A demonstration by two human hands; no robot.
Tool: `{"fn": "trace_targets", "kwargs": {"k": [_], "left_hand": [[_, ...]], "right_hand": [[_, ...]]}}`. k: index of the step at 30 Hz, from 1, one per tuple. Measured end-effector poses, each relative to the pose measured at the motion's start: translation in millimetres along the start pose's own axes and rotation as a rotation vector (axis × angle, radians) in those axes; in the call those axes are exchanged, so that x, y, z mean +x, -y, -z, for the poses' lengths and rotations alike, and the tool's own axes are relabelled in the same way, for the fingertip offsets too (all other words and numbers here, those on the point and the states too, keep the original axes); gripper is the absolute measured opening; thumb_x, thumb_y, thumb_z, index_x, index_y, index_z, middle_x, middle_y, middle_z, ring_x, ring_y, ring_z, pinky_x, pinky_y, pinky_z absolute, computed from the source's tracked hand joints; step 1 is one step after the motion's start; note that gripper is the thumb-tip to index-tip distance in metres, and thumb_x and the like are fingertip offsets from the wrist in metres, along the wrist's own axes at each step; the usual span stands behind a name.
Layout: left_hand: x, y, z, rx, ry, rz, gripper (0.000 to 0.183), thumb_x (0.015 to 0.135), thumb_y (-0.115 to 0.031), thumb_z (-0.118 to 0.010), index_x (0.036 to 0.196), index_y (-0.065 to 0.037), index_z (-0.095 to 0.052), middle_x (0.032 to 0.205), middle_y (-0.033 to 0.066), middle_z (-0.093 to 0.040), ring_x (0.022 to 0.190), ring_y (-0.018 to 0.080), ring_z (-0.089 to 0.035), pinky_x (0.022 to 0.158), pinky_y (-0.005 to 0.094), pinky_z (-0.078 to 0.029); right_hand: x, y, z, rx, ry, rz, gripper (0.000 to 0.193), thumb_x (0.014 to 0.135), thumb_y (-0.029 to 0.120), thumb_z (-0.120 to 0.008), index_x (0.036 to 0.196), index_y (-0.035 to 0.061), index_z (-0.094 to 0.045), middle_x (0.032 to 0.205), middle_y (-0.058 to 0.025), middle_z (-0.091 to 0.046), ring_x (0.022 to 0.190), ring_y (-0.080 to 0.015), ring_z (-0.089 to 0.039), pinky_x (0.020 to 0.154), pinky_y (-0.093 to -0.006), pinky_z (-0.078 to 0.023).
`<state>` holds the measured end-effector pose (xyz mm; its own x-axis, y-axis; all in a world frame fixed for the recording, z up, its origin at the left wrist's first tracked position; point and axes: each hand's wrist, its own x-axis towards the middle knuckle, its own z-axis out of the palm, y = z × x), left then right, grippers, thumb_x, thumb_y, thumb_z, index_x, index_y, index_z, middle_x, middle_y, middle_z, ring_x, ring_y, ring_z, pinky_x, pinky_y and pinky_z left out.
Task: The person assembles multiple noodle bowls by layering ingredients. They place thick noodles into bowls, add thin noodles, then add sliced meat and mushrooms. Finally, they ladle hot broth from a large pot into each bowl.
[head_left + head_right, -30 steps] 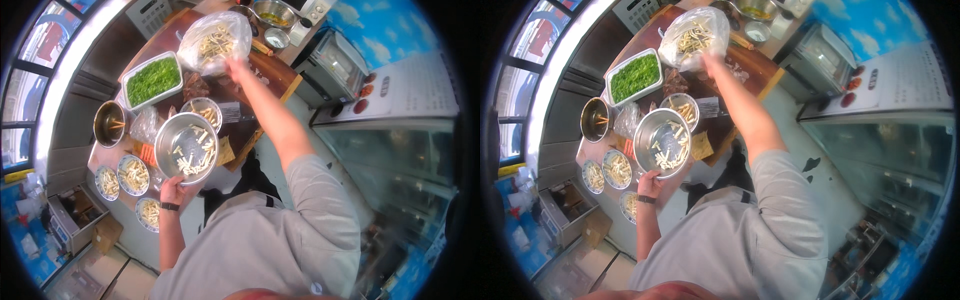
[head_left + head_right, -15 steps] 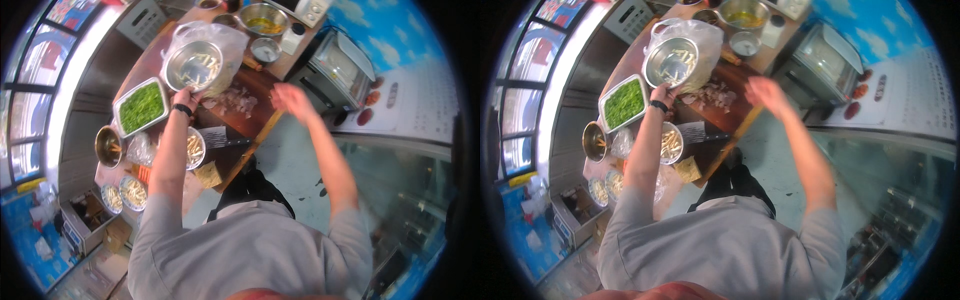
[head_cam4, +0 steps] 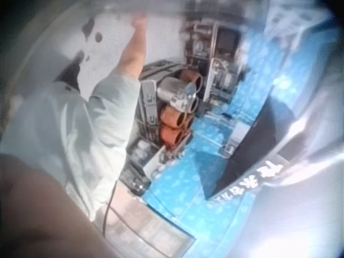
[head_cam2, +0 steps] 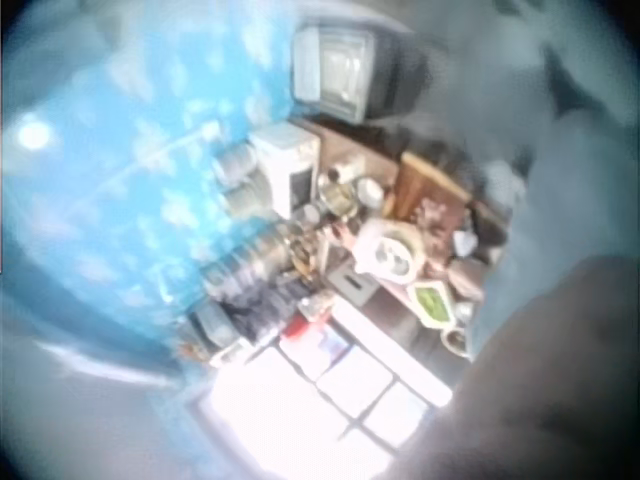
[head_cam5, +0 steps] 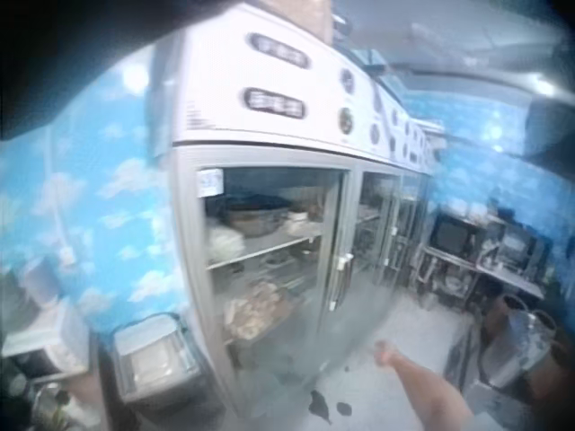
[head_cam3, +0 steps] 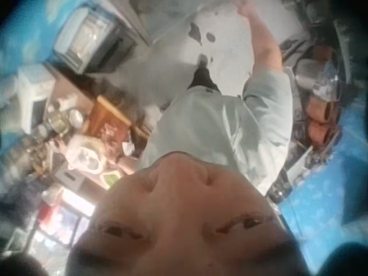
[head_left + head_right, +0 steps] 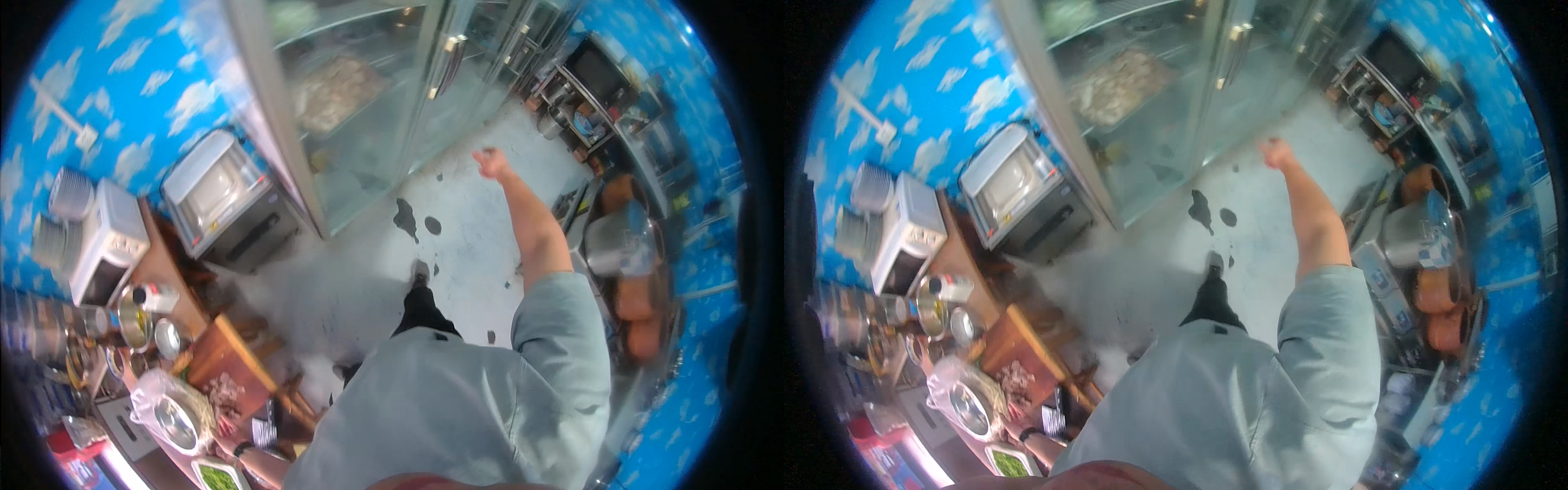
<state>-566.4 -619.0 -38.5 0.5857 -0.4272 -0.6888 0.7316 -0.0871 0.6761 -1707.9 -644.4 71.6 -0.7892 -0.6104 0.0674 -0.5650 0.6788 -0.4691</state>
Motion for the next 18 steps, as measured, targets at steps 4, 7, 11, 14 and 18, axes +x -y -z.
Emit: {"fn": "trace_targets", "kwargs": {"k": [4, 7, 11, 14, 18], "left_hand": [[-145.3, 103.8, -100.8, 0.305, 0.388, 0.136, 0.032, 0.1, -0.026, -0.062, 0.118, 0.0, -0.064, 0.117, 0.0141, -0.064, 0.105, 0.0259, -0.063, 0.088, 0.0363, -0.059], [-261.4, 208.0, -225.4, 0.409, 0.399, 0.13, 0.035, 0.099, -0.02, -0.065, 0.127, -0.001, -0.056, 0.113, 0.0176, -0.067, 0.1, 0.0331, -0.067, 0.088, 0.0397, -0.06], [-427.5, 349.8, -382.2, 0.852, 0.854, 0.163, 0.041, 0.1, -0.017, -0.064, 0.134, 0.004, -0.055, 0.115, 0.0204, -0.069, 0.104, 0.0314, -0.07, 0.092, 0.0412, -0.059], [-537.6, 458.2, -480.9, 1.12, 1.26, 0.206, 0.044, 0.104, -0.017, -0.061, 0.14, 0.006, -0.049, 0.119, 0.0202, -0.069, 0.103, 0.0252, -0.072, 0.091, 0.036, -0.06], [-646.9, 612.7, -594.5, 1.28, 1.738, 0.195, 0.058, 0.103, -0.021, -0.066, 0.152, 0.0, -0.043, 0.136, 0.0159, -0.064, 0.122, 0.0245, -0.065, 0.099, 0.0358, -0.056]], "right_hand": [[173.8, 69.8, 40.5, 0.229, 0.0, 0.168, 0.104, 0.086, 0.075, -0.063, 0.144, -0.0103, -0.05, 0.142, -0.0283, -0.058, 0.138, -0.0403, -0.051, 0.115, -0.0424, -0.041], [248.9, 113.8, 44.2, 0.507, 0.024, 0.264, 0.097, 0.081, 0.061, -0.08, 0.145, -0.0062, -0.05, 0.135, -0.0209, -0.064, 0.126, -0.0274, -0.061, 0.109, -0.037, -0.046], [271.4, 116.6, 40.5, 0.732, 0.187, 0.237, 0.1, 0.075, 0.056, -0.088, 0.143, -0.0021, -0.045, 0.138, -0.0189, -0.059, 0.132, -0.0288, -0.055, 0.111, -0.0396, -0.043], [249.3, 82.3, 65.4, 0.757, 0.242, 0.318, 0.1, 0.075, 0.054, -0.088, 0.143, -0.0049, -0.045, 0.137, -0.0206, -0.059, 0.13, -0.0301, -0.056, 0.11, -0.0407, -0.044], [195.3, -3.4, 132.6, 0.626, 0.249, 0.228, 0.105, 0.072, 0.051, -0.091, 0.144, -0.0078, -0.043, 0.144, -0.0281, -0.052, 0.133, -0.0371, -0.054, 0.11, -0.044, -0.045]]}}
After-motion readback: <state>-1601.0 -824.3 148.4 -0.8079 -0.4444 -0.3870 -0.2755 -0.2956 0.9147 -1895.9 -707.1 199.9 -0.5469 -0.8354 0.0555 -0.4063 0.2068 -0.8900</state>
